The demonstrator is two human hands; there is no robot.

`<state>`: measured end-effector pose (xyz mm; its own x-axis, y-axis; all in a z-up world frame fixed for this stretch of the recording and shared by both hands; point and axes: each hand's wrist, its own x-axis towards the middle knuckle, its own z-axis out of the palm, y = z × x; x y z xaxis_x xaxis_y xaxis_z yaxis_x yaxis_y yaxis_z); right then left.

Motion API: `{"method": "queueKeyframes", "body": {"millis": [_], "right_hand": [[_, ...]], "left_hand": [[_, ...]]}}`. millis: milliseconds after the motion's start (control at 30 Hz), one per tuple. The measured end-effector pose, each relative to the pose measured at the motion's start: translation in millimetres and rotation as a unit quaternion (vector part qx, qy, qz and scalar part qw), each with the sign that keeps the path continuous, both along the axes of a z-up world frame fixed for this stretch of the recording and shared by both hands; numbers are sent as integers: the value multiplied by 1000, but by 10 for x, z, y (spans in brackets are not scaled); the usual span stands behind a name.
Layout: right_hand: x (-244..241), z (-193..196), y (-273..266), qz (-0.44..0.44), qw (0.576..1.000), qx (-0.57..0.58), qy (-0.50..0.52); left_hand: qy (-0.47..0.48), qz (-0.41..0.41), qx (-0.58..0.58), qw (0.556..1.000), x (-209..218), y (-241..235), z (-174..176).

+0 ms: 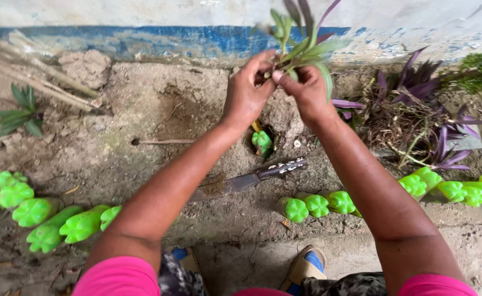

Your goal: The person digs a small trench in the soil, plants small purple and green leafy plants, and places green plastic bottle bottoms as a border.

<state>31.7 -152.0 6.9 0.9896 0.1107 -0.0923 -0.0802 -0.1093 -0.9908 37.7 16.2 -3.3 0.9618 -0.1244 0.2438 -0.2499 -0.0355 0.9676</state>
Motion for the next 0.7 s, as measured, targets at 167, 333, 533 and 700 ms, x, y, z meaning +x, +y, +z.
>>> {"method": "queueKeyframes", "body": {"millis": [167, 333, 533, 700], "right_hand": [[274, -155, 247, 2, 978, 208, -29], [448, -253, 579, 45, 972, 229, 14], [572, -354, 913, 61, 976, 209, 10], [627, -528, 974, 21, 954, 296, 48]], "left_hand": [[-118, 10, 149, 982, 77, 458, 206], [-96, 30, 138, 985, 96, 785, 49], [-4, 70, 112, 991, 375, 1074, -308], [348, 58, -208, 912, 420, 1384, -481]]}}
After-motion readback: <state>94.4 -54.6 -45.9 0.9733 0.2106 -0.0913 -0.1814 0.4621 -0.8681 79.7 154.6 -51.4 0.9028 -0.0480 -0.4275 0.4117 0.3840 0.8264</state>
